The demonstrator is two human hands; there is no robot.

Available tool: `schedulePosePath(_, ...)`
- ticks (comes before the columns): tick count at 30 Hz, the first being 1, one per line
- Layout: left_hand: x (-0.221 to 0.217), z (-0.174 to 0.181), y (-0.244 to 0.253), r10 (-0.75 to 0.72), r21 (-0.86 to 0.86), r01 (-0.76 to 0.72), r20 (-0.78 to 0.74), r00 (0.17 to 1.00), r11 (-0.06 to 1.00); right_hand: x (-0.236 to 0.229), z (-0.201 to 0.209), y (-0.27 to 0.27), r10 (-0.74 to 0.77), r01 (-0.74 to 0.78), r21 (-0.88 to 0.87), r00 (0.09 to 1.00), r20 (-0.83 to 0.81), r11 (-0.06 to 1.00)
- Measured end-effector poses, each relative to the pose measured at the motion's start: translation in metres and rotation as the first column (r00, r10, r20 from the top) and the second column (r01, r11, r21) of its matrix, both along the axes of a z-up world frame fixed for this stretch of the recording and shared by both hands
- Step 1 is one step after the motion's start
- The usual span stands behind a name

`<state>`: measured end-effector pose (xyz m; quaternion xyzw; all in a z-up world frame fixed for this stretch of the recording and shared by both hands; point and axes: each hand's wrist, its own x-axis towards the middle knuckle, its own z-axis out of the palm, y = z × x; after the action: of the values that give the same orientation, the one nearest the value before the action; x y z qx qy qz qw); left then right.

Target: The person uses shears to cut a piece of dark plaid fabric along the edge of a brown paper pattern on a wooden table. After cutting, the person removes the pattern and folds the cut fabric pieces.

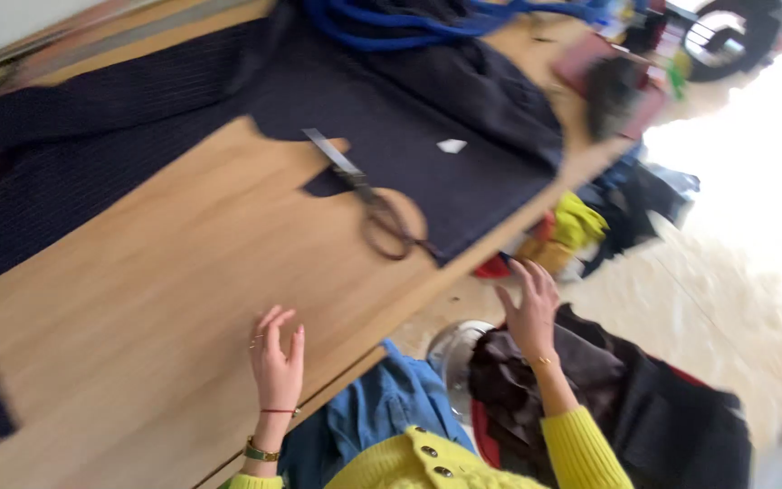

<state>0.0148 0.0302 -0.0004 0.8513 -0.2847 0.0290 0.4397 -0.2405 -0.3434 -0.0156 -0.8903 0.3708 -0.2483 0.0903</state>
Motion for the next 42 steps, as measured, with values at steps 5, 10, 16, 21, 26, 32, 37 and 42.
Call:
schedulePosePath(5, 0.052, -0.039, 0.159, 0.408, 0.438, -0.438, 0.167, 0.898, 0.785, 0.179, 0.018, 0.071, 0.371, -0.37, 0.095, 0.929, 0.01, 0.924)
schedulePosePath(10, 0.086, -0.044, 0.291, 0.705, 0.474, -0.681, 0.163, 0.69, 0.558, 0.256, -0.033, 0.084, -0.007, 0.001, -0.043, 0.991, -0.135, 0.999)
schedulePosePath(16, 0.173, -0.045, 0.358, 0.65, 0.408, -0.746, 0.372, 0.662, 0.526, 0.25, -0.031, 0.074, 0.212, -0.218, -0.097, 0.975, -0.069, 0.971)
schedulePosePath(21, 0.245, -0.046, 0.37, 0.502, 0.399, -0.737, 0.548, 0.669, 0.546, 0.259, -0.014, 0.084, 0.287, -0.288, -0.003, 0.956, -0.054, 0.958)
schedulePosePath(26, 0.284, -0.059, 0.371, 0.417, 0.396, -0.809, 0.708, 0.57, 0.434, 0.269, -0.007, 0.091, 0.229, -0.223, 0.098, 0.972, -0.059, 0.97)
schedulePosePath(32, 0.272, -0.051, 0.361, 0.451, 0.447, -0.667, 0.5, 0.739, 0.597, 0.284, 0.018, 0.097, 0.064, -0.045, 0.314, 0.997, -0.051, 0.948)
schedulePosePath(37, 0.206, -0.022, 0.332, 0.455, 0.535, -0.603, 0.395, 0.798, 0.592, 0.317, 0.095, 0.14, 0.047, 0.047, 0.435, 0.978, -0.202, 0.899)
schedulePosePath(42, 0.108, -0.027, 0.307, 0.486, 0.634, -0.594, 0.365, 0.794, 0.495, 0.386, 0.092, 0.131, 0.309, -0.299, 0.559, 0.948, 0.08, 0.773)
